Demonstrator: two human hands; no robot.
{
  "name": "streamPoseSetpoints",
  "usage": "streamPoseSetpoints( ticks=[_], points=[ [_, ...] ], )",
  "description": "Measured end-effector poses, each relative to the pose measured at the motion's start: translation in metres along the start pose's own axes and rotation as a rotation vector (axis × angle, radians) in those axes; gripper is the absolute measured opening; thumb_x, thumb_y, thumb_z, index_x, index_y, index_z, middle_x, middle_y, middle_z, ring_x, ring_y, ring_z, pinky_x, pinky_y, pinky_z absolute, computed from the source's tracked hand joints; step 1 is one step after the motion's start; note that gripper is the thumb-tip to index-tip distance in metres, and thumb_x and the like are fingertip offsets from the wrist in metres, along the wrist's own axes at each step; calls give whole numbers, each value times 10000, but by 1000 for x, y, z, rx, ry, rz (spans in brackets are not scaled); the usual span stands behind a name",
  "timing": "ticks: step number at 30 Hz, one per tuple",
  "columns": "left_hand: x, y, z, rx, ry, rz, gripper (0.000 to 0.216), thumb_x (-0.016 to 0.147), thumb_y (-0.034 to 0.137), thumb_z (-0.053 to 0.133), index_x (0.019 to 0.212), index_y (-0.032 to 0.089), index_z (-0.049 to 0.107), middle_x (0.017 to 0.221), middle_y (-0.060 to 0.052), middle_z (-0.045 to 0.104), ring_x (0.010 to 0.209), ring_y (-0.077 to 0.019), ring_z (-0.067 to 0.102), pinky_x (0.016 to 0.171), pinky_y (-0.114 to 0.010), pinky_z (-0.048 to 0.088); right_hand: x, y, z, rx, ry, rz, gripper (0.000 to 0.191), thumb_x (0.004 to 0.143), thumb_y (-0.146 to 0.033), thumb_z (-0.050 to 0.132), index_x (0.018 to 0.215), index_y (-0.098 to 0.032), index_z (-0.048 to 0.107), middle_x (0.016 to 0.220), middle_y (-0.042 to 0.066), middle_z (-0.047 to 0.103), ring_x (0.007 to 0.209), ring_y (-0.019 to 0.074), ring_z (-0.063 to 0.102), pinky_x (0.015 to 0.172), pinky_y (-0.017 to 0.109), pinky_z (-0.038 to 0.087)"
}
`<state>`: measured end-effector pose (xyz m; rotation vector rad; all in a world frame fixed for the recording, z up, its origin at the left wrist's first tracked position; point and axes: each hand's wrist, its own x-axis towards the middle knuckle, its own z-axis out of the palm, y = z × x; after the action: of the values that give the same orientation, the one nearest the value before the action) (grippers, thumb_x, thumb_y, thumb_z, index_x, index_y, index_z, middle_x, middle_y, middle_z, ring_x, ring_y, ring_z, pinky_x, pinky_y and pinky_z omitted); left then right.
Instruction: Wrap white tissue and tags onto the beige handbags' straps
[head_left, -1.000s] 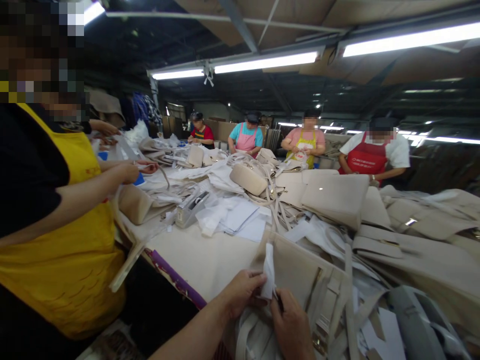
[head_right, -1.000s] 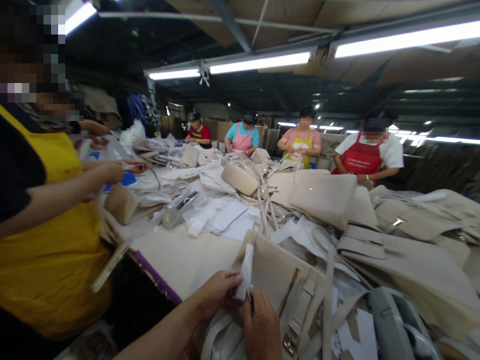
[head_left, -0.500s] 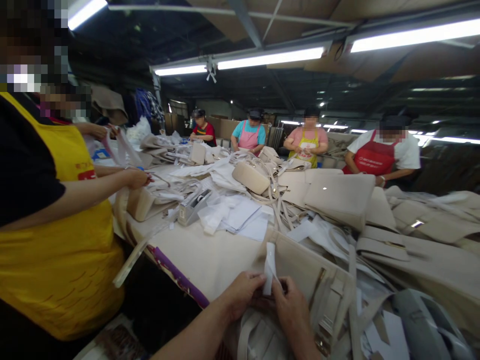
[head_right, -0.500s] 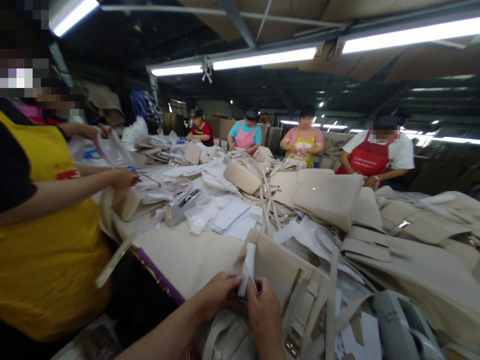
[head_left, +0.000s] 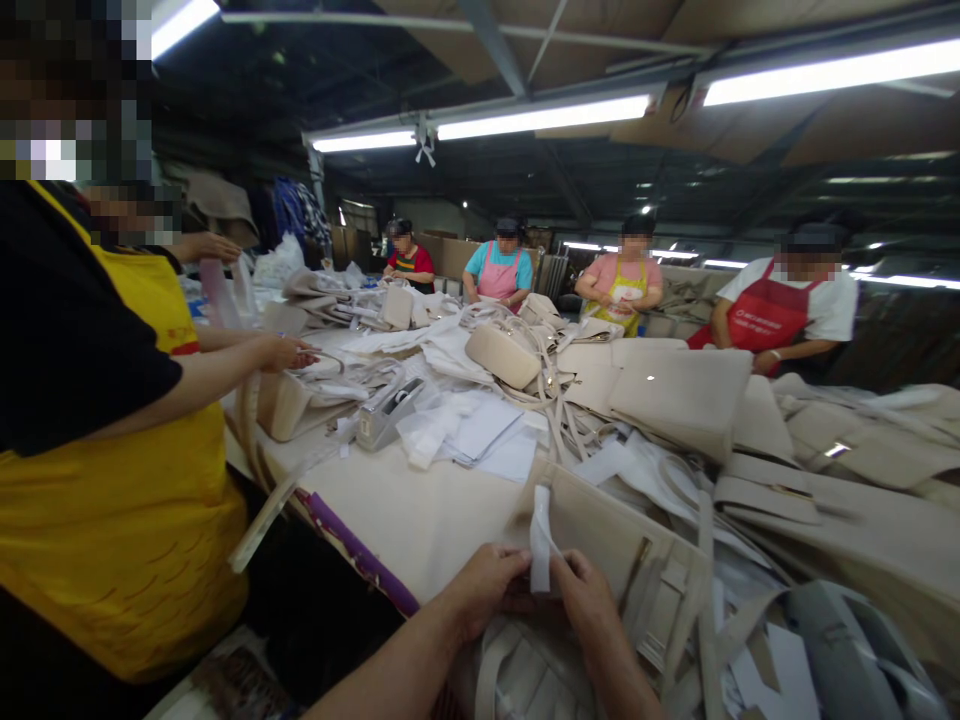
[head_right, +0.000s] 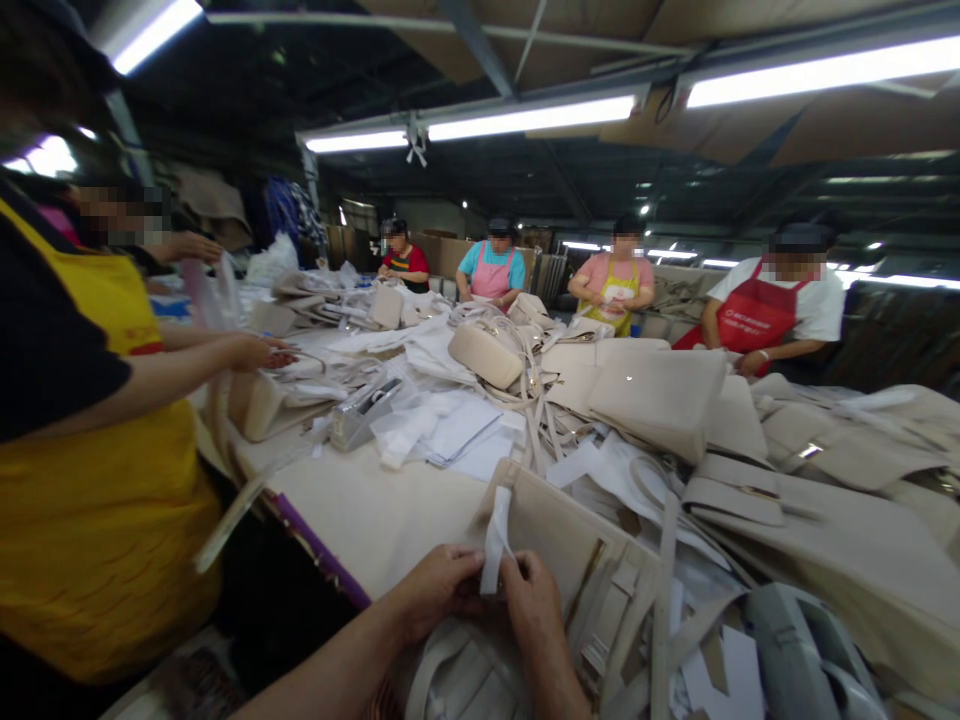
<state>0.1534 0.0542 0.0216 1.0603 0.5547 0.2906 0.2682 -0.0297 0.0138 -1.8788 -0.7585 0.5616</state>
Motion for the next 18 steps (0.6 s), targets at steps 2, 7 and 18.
streamPoseSetpoints(
  ticks=[2, 7, 18],
  points=[
    [0, -2, -1, 7, -3, 5, 355, 758, 389, 573, 958, 111, 666, 830, -112, 685, 750, -205, 633, 670, -307, 476, 2, 0, 0, -10, -12, 12, 275, 735, -433, 447, 646, -191, 542, 563, -9, 601, 530, 150, 554, 483, 232, 413],
    [0, -5, 0, 10, 18, 10, 361, 741, 399, 595, 943, 110, 672, 802, -102, 676, 750, -196, 623, 686, -316, 491, 2, -3, 1, -101, -16, -9, 236, 723, -414, 475, 627, -205, 527, 568, -8, 605, 561, 160, 570, 529, 240, 413],
    [10, -8, 5, 47, 99, -32, 361, 638, 394, 665, 851, 102, 670, 726, -69, 650, 655, -172, 605, 622, -319, 518, -13, -4, 5, -357, 28, -159, 137, 770, -291, 424, 719, -215, 525, 735, 57, 605, 735, 217, 549, 700, 316, 367]
  ],
)
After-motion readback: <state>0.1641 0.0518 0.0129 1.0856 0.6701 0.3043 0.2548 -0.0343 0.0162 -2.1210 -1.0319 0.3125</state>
